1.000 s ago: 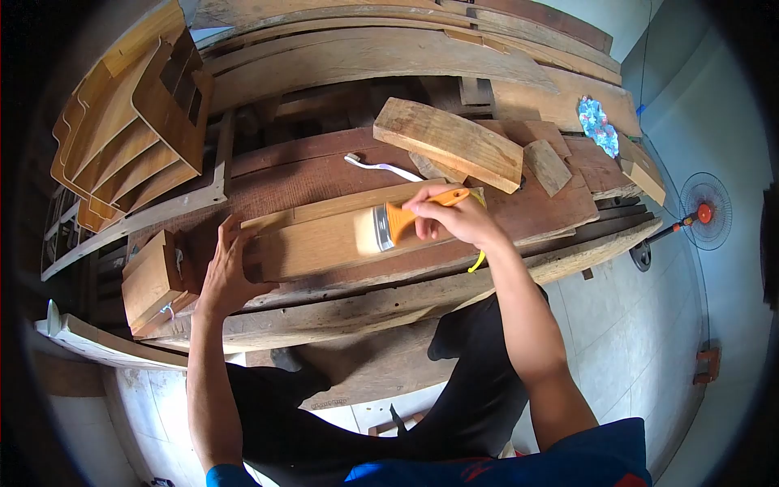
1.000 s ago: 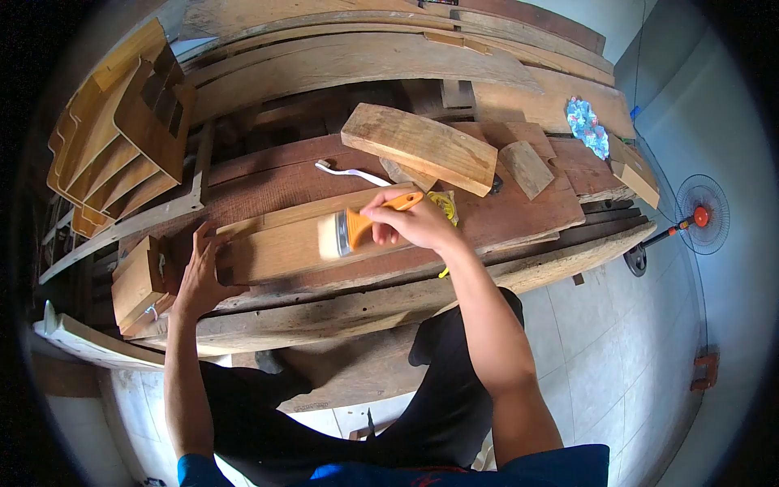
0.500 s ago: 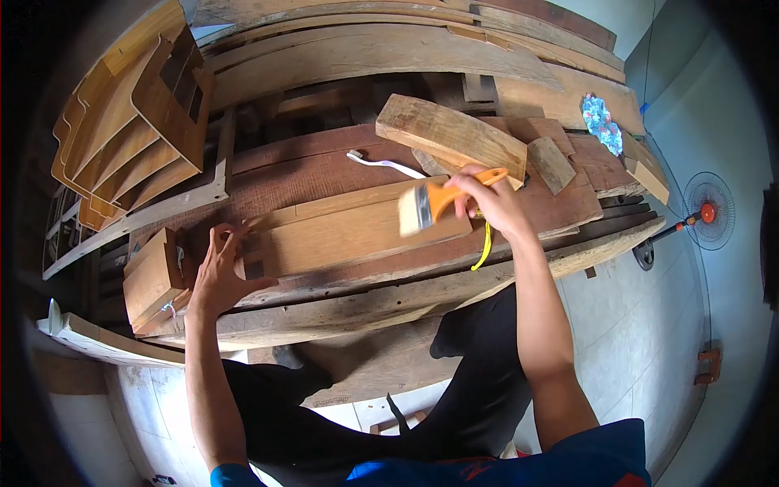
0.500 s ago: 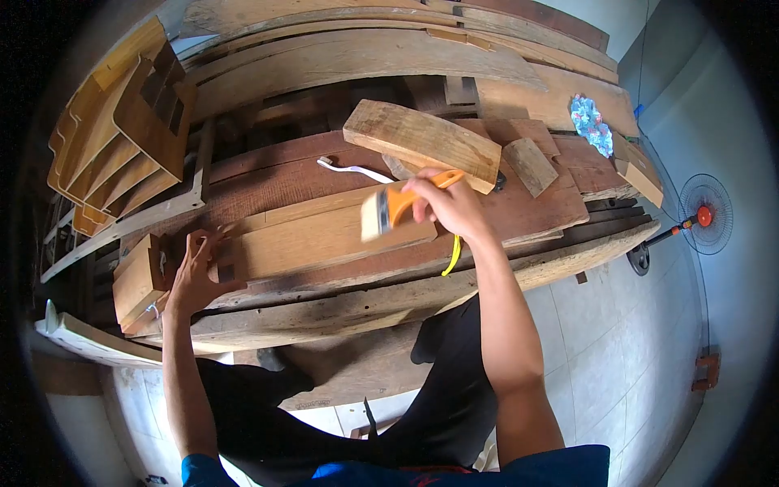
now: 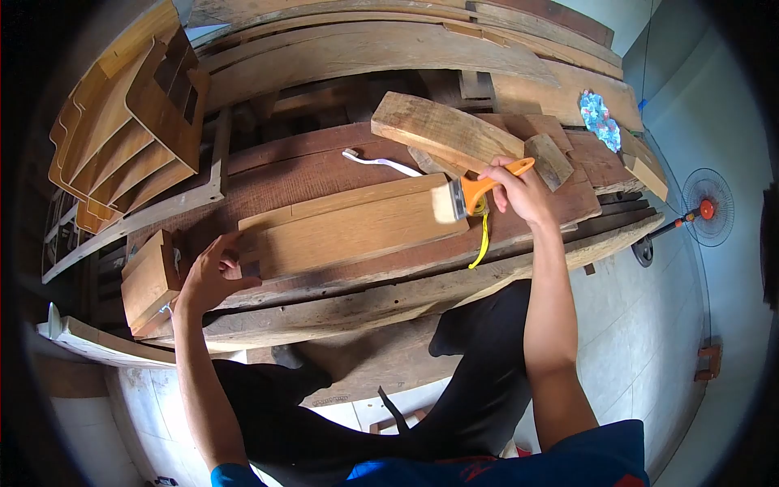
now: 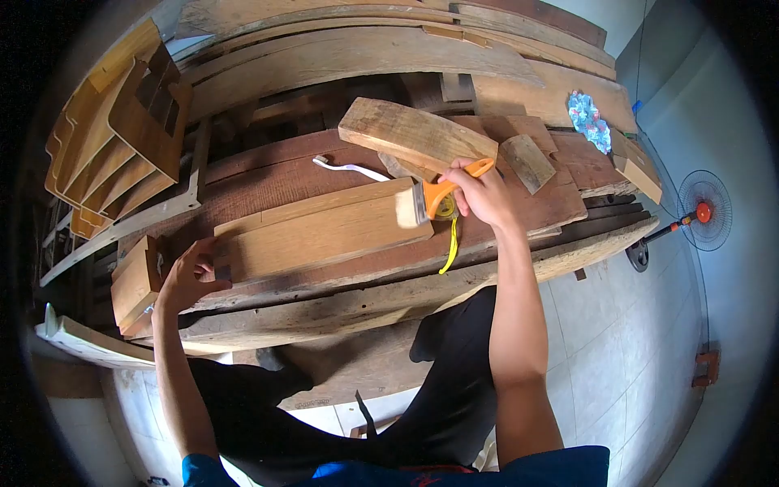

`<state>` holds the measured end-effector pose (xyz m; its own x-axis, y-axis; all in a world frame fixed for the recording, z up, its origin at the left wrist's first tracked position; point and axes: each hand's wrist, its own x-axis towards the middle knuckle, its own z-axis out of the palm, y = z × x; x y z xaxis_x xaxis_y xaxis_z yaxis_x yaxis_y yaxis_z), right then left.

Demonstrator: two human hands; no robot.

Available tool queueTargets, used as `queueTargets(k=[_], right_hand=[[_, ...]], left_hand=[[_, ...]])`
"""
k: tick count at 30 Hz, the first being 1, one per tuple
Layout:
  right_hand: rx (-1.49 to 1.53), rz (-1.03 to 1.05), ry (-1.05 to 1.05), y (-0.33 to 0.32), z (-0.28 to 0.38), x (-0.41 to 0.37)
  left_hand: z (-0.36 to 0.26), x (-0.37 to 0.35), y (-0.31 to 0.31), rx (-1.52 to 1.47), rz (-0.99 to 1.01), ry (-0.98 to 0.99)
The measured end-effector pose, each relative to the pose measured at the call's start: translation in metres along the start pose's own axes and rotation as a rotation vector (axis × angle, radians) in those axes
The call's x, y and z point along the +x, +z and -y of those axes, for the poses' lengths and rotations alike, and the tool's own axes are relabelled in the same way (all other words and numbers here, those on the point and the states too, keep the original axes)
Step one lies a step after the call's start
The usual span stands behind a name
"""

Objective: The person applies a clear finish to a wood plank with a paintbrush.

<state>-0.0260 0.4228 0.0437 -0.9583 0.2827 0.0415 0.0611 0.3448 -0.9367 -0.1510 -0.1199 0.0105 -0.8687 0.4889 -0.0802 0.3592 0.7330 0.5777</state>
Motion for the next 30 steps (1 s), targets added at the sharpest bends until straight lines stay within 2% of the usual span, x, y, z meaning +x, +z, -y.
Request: queueTargets(k=[2, 5, 6, 7, 9, 13, 14, 15, 17, 21, 23, 25, 27, 28, 30], right_hand=[[-0.019, 0.022, 0.002, -0.002, 0.005, -0.002], [0.006, -0.183, -0.072, 0.016, -0.005, 0.003], [-0.006, -0.095, -0.031, 0.02, 0.0, -0.001], [0.145, 0.051, -0.025, 0.026, -0.01, 0.002], [0.115, 0.203, -0.004, 0.053, -0.002, -0.003], [0.181, 0.131, -0.238, 0.12, 0.011, -0.01], [0.183, 0.252, -0.281, 0.127, 0.008, -0.01], [0.239, 0.443, -0.177, 0.129, 0.007, -0.011], [0.286, 0.553, -0.126, 0.142, 0.007, -0.011], [0.322, 0.394, -0.271, 0.184, 0.006, -0.008], [0.374, 0.581, -0.246, 0.187, 0.013, -0.005], [0.304, 0.463, -0.187, 0.199, 0.025, -0.006], [0.324, 0.269, -0.339, 0.229, 0.022, -0.003], [0.252, 0.3, -0.262, 0.235, 0.021, -0.005], [0.343, 0.434, -0.264, 0.244, 0.03, -0.01]], left_hand=[[0.0, 0.001, -0.001, -0.017, 0.007, -0.002], [0.0, 0.0, -0.003, -0.03, 0.0, 0.014], [0.002, 0.0, -0.002, -0.034, -0.016, 0.043], [0.003, 0.001, -0.001, -0.036, -0.034, 0.073], [-0.003, 0.004, 0.0, -0.025, -0.084, 0.042], [0.005, 0.01, 0.007, -0.013, -0.168, -0.01], [0.003, 0.01, 0.007, -0.019, -0.168, -0.026], [0.001, 0.01, 0.006, -0.026, -0.169, -0.042], [0.001, 0.01, 0.005, -0.034, -0.182, -0.059], [0.004, 0.011, 0.01, -0.07, -0.231, -0.069], [0.006, 0.012, 0.012, -0.066, -0.256, -0.056], [0.01, 0.012, 0.015, -0.029, -0.284, -0.033], [0.005, 0.011, 0.012, -0.036, -0.264, -0.065], [0.003, 0.011, 0.01, -0.039, -0.254, -0.08], [0.006, 0.013, 0.011, -0.059, -0.26, -0.067]])
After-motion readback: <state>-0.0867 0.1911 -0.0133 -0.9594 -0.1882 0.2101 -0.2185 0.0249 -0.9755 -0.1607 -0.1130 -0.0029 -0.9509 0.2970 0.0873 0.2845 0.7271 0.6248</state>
